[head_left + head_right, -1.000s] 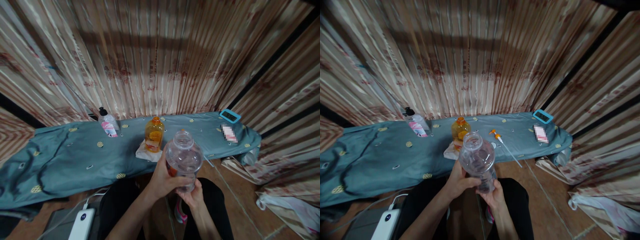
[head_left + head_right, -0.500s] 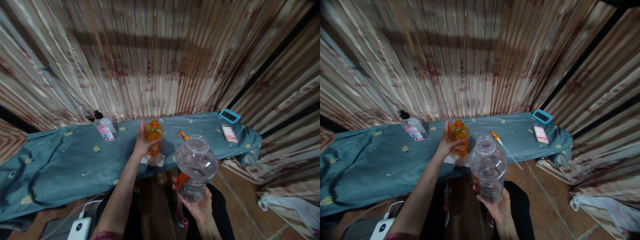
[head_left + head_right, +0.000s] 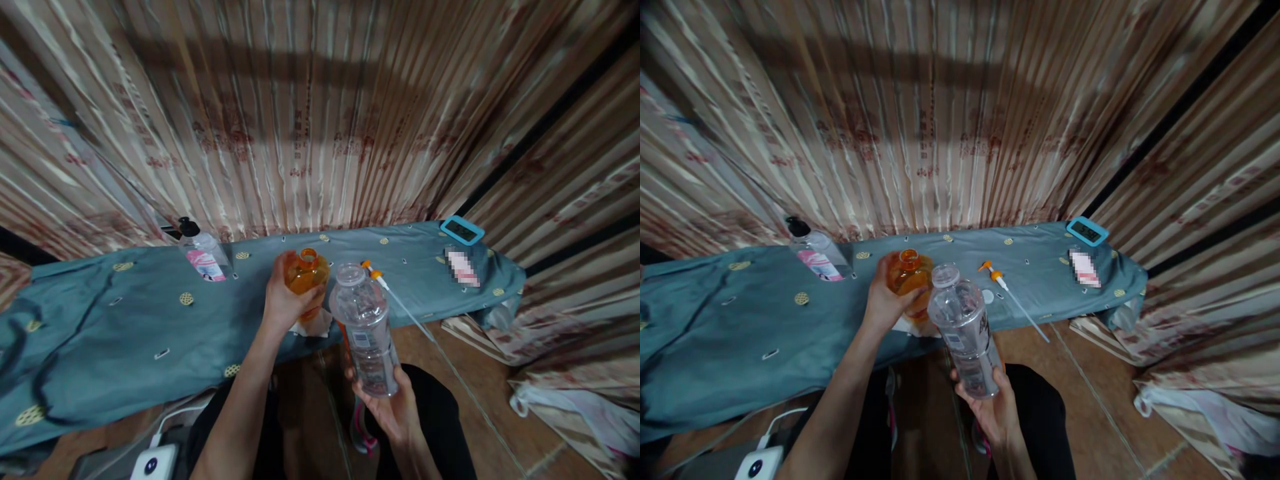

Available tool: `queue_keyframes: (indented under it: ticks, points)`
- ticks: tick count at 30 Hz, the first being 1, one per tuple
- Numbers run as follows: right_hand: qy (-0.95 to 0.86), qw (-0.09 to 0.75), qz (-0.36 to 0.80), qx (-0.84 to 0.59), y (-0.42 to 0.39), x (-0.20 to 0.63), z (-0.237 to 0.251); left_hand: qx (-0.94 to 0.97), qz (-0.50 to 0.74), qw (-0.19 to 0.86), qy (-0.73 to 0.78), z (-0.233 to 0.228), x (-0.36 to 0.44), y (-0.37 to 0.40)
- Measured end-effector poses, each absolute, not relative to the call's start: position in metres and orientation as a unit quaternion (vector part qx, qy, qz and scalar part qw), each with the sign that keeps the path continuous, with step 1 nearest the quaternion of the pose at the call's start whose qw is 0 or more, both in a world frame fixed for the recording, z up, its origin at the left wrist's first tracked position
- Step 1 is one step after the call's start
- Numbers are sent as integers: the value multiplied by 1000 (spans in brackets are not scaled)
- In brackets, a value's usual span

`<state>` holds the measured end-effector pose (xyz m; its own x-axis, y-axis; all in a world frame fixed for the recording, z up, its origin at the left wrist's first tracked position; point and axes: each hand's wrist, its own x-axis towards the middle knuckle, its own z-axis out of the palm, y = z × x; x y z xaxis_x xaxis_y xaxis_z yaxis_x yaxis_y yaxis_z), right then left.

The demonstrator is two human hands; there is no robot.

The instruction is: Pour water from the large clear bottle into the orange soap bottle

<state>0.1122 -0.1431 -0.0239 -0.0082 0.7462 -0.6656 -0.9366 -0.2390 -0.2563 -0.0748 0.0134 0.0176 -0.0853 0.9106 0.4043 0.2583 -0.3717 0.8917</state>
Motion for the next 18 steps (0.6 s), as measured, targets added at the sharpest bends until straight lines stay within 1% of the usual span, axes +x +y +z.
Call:
queue_keyframes:
  ticks: [4,11,15,18]
  points:
    - [115,607,697,-365,-140,111,-24,633,561,296,443,21,-76,16]
    - [59,616,691,-373,-137,113,-20,637,563,289,441,31,-71,17]
    - [79,622,676,-386,-137,114,-15,637,562,300,434,34,-67,15]
    - [90,627,667,-392,-139,116,-13,657,555,283,424,36,-67,13]
